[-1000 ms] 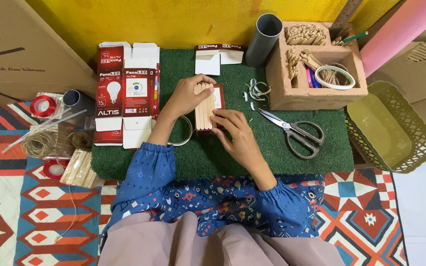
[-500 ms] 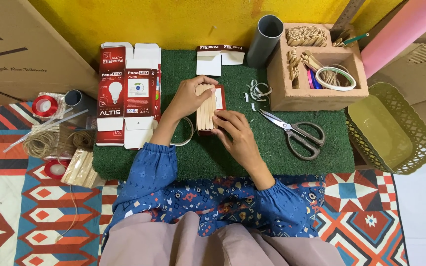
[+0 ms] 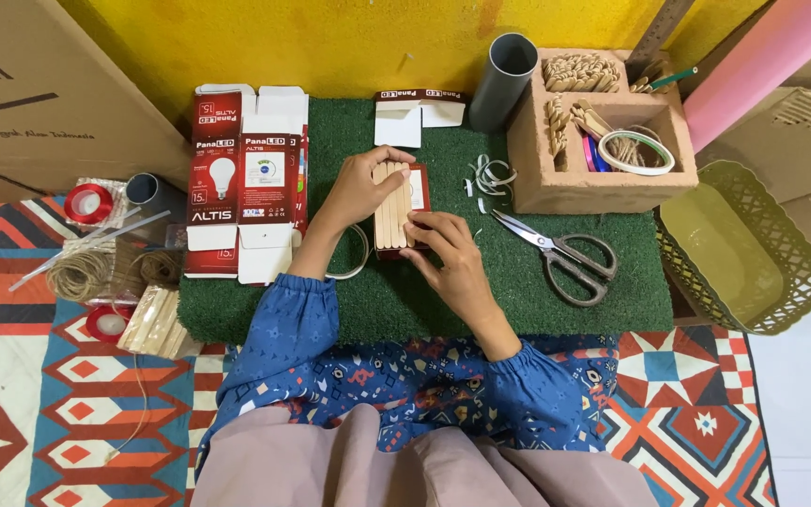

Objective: Gluing popsicle sticks onto a cardboard box to create a handcrafted item.

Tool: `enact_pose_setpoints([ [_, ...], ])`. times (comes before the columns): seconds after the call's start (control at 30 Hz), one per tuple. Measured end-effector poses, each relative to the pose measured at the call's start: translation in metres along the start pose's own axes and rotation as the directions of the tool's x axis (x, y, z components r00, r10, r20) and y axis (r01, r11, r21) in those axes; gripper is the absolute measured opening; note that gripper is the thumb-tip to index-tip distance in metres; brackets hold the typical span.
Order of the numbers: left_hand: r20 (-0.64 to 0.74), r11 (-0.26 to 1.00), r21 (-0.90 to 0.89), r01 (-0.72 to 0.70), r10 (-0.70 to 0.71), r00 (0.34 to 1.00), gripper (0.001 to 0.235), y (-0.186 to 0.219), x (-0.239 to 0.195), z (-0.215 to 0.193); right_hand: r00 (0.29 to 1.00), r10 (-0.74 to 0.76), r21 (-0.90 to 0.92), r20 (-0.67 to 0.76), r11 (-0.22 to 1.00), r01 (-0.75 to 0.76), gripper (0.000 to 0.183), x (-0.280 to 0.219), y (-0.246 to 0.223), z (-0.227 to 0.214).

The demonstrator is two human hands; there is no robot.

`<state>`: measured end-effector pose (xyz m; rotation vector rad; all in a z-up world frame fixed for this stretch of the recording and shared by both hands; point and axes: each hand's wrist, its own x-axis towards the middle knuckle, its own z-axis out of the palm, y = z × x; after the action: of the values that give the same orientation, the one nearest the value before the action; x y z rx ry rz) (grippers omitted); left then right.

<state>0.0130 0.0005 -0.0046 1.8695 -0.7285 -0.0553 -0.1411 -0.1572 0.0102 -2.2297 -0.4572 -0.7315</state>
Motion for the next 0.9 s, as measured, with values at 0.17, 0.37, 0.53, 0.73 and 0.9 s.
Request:
enact_pose_setpoints([
  [0.17, -0.007, 0.999, -0.031, -0.008, 0.008, 1.0, 0.023, 0.006, -0.003, -0.001, 0.998, 0.057, 0.04, 0.013, 0.998, -0.057, 0.038, 0.0, -0.007, -0.006],
  [0.37, -0.045, 0.997, -0.064, -0.043, 0.04, 0.998, 0.023, 0.017, -0.012, -0.001, 0.98, 0.193, 0.192, 0.054, 0.961, -0.2, 0.051, -0.011, 0.003, 0.001],
  [0.53, -0.082, 0.996, -0.054, -0.075, 0.071, 0.994, 0.021, 0.021, -0.018, -0.001, 0.98, 0.194, 0.215, 0.041, 0.956, -0.199, 0.049, -0.017, 0.005, 0.005],
  [0.73, -0.104, 0.991, -0.029, -0.128, 0.124, 0.987, 0.021, 0.021, -0.022, 0.001, 0.986, 0.163, 0.183, 0.026, 0.969, -0.165, 0.05, -0.025, 0.005, 0.006],
  [0.9, -0.1, 0.982, 0.051, -0.179, 0.184, 0.978, 0.023, 0.025, -0.029, -0.002, 0.99, 0.138, 0.237, 0.022, 0.962, -0.139, 0.056, -0.025, -0.001, 0.0],
])
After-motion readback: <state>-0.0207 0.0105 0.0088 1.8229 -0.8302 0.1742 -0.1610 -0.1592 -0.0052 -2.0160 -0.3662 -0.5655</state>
